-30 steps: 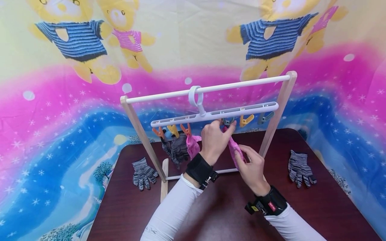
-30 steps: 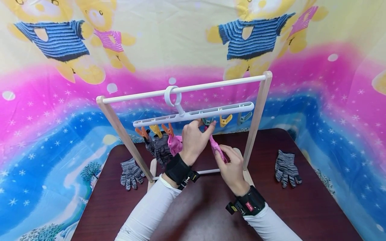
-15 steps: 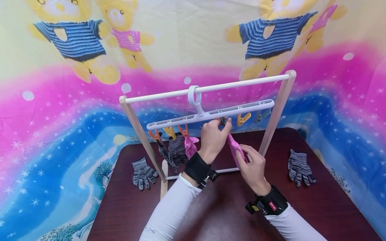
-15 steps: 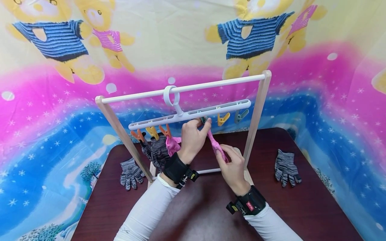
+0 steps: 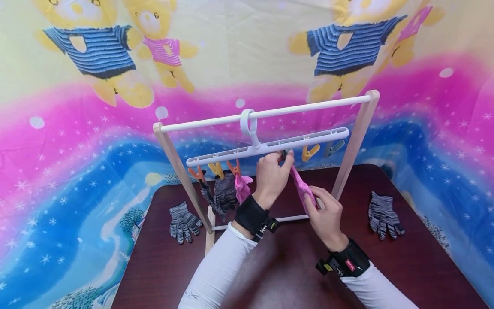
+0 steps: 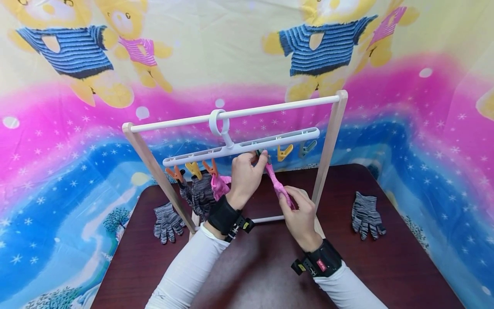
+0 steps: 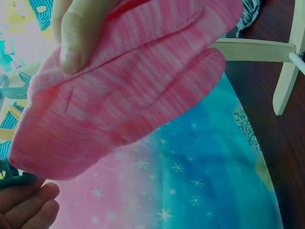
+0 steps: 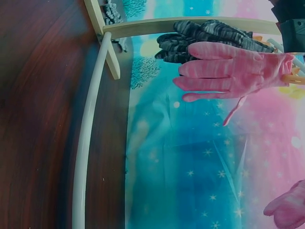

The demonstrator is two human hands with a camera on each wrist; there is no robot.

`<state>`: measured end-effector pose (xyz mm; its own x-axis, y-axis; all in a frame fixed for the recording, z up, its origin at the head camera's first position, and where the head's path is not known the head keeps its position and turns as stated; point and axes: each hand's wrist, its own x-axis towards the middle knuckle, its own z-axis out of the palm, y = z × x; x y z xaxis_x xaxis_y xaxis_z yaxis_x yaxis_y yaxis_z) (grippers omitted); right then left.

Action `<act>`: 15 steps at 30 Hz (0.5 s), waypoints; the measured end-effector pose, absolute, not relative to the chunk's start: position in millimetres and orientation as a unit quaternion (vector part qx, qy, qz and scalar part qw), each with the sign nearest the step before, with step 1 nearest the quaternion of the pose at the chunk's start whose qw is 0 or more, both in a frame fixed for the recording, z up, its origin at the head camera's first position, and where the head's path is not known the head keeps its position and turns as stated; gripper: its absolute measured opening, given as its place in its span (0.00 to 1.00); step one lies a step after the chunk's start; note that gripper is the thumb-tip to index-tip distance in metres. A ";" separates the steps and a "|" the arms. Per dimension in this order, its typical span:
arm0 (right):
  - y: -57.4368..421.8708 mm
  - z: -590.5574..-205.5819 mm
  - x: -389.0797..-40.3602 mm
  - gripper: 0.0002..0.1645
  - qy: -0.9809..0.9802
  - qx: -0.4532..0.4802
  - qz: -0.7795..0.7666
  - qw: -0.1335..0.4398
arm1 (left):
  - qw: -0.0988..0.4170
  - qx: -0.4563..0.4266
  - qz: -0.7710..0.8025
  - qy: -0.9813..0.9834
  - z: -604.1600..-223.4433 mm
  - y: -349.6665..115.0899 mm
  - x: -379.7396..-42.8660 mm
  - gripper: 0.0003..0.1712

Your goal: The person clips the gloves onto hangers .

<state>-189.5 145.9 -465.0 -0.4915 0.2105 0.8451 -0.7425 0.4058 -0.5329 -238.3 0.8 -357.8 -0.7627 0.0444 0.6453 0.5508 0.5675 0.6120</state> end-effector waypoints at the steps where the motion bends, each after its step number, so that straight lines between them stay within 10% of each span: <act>1: 146.3 -465.4 -189.4 0.16 -0.695 0.192 0.510 0.469 | 0.295 -0.179 -0.431 -0.834 -357.7 0.7 -238.3 0.27; 15: 144.1 -463.8 -193.2 0.17 -0.689 0.200 0.510 0.474 | 0.295 -0.176 -0.436 -0.832 -357.4 1.0 -238.8 0.27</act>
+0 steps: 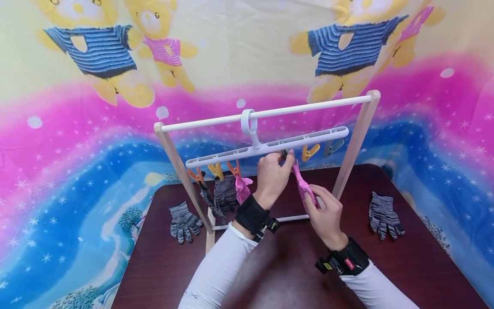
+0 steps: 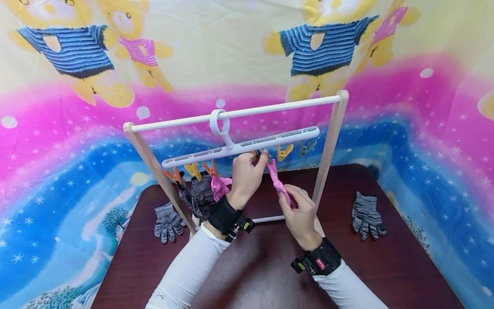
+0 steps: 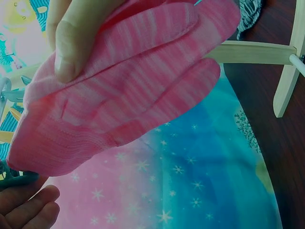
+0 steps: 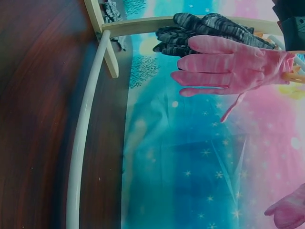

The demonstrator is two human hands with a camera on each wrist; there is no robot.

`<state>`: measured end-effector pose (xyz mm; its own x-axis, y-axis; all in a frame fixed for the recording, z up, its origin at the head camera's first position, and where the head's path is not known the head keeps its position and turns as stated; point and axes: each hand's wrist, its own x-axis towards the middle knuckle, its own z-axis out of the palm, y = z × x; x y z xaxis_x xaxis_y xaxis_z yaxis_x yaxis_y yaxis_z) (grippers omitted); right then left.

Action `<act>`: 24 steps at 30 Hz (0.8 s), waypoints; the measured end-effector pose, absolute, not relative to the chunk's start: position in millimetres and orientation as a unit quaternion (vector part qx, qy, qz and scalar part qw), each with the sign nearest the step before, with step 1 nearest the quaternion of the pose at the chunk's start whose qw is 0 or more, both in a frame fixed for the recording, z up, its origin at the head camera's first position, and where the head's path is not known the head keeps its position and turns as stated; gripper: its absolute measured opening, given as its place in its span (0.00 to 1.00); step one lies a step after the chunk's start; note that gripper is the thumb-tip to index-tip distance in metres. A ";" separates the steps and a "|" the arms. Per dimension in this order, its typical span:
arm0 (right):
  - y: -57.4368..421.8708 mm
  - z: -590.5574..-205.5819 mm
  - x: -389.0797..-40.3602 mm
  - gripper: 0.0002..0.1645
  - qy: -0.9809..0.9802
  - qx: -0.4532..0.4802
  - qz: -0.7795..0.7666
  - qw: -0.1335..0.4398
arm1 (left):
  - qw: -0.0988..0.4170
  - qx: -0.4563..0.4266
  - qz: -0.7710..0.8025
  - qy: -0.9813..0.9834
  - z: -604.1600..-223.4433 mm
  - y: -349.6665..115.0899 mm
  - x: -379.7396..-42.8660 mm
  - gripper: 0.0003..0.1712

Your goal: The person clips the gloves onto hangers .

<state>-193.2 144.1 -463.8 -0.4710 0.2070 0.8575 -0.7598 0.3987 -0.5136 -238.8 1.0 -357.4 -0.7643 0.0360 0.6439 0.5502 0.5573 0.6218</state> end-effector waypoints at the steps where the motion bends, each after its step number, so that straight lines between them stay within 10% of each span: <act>1: 143.4 -463.1 -193.6 0.17 -0.689 0.201 0.510 0.474 | 0.295 -0.177 -0.438 -0.831 -357.3 0.9 -238.7 0.27; 24: 139.3 -452.4 -197.2 0.15 -0.703 0.188 0.499 0.471 | 0.286 -0.178 -0.438 -0.834 -358.3 0.5 -238.6 0.26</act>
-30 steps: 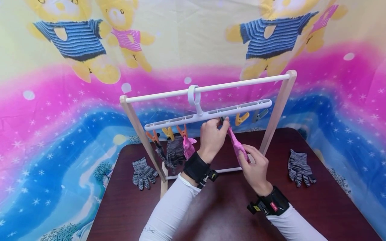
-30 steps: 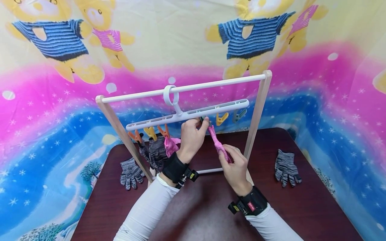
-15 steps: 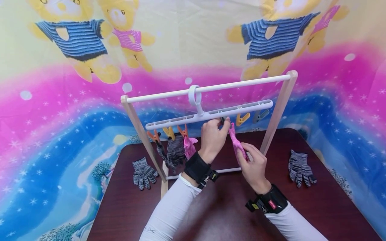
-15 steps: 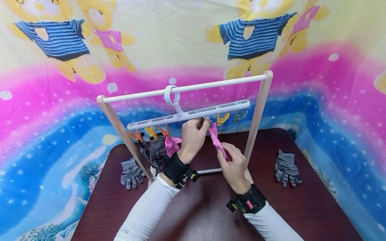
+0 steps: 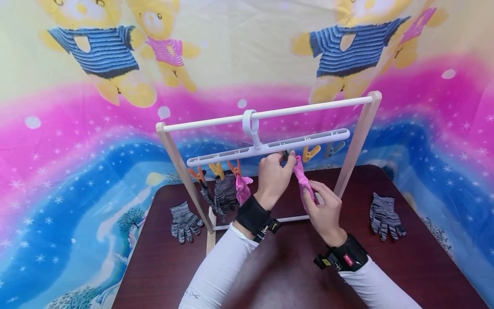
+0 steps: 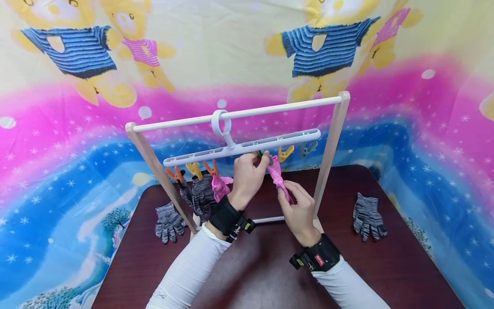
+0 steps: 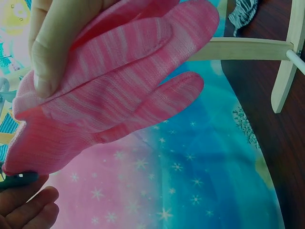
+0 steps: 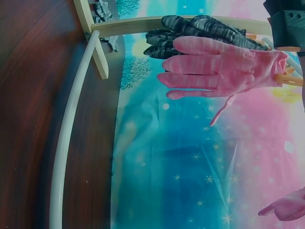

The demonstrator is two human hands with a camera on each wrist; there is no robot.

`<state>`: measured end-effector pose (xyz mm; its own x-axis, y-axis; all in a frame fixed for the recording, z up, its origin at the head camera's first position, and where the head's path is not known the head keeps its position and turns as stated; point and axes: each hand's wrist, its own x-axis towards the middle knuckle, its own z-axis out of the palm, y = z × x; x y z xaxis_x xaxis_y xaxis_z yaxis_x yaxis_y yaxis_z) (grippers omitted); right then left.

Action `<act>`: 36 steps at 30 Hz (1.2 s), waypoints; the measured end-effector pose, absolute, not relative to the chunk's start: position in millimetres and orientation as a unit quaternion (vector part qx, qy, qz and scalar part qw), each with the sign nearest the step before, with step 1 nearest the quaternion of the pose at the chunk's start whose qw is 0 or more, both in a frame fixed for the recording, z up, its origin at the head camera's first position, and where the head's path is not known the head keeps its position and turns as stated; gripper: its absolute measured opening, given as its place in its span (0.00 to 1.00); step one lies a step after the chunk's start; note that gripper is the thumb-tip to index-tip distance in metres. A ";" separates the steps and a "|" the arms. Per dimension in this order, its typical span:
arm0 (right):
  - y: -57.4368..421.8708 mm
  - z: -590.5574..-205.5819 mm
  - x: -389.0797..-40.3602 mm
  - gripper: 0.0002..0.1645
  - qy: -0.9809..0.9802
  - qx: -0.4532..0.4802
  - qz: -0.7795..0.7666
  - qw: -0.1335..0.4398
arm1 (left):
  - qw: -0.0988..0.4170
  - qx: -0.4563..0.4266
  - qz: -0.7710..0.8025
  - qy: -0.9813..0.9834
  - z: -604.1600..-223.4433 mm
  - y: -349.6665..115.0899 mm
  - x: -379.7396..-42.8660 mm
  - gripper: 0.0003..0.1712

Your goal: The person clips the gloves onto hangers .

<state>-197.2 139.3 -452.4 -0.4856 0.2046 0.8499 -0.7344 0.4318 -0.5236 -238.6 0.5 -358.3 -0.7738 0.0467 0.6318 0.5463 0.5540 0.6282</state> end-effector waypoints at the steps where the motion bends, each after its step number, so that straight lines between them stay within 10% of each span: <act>1: 139.2 -452.6 -197.2 0.15 -0.704 0.188 0.498 0.471 | 0.287 -0.178 -0.435 -0.835 -358.6 0.7 -238.7 0.26; 36: 139.6 -457.6 -194.9 0.18 -0.708 0.190 0.503 0.458 | 0.297 -0.190 -0.410 -0.841 -362.0 3.0 -233.8 0.16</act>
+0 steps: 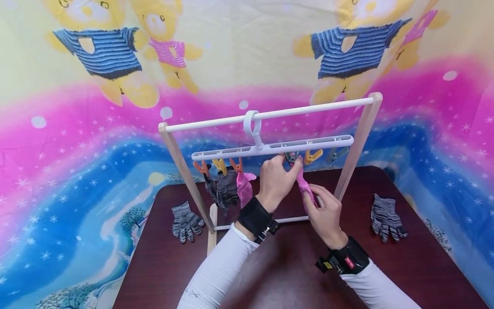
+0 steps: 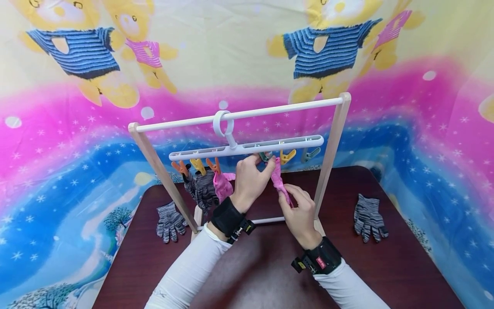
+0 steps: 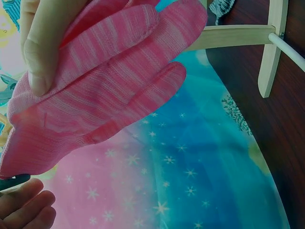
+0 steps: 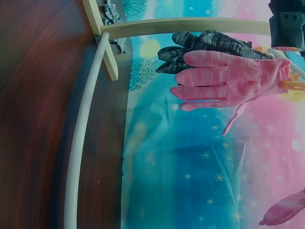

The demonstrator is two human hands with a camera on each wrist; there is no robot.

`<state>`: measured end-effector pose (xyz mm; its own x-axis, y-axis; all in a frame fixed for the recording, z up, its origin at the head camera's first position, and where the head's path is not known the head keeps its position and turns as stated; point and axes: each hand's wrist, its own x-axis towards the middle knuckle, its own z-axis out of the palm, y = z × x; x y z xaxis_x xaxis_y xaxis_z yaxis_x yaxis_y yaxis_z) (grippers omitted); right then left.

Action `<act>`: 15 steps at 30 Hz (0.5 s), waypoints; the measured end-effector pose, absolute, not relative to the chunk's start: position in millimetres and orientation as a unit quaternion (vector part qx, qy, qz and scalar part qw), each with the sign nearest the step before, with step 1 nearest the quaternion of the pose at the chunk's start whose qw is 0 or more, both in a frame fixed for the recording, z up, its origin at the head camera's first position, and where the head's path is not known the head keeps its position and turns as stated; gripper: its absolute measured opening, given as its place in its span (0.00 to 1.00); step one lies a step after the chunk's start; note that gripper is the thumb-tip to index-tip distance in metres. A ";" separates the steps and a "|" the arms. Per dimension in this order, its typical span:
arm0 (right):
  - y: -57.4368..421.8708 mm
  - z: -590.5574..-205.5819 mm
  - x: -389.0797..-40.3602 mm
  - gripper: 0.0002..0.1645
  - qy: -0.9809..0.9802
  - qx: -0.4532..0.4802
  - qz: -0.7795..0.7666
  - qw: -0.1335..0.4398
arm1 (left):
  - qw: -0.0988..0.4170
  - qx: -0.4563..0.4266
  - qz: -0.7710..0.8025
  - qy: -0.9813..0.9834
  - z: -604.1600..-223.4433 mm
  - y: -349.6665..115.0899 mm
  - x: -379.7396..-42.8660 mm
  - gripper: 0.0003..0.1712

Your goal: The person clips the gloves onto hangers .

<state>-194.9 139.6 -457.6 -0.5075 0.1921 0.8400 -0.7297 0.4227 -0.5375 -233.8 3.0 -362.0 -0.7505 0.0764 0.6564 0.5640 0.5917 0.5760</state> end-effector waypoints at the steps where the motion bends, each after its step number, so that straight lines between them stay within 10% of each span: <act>1: 139.7 -457.9 -194.9 0.18 -0.708 0.190 0.503 0.459 | 0.296 -0.191 -0.411 -0.841 -362.2 2.8 -233.7 0.15; 15: 139.3 -466.3 -194.8 0.19 -0.700 0.204 0.512 0.454 | 0.286 -0.194 -0.402 -0.848 -366.3 -1.1 -232.0 0.17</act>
<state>-194.8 139.3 -466.3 -0.5041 0.1804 0.8446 -0.7505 0.3923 -0.5318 -232.0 -1.1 -366.3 -0.7608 0.0985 0.6415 0.5593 0.6008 0.5711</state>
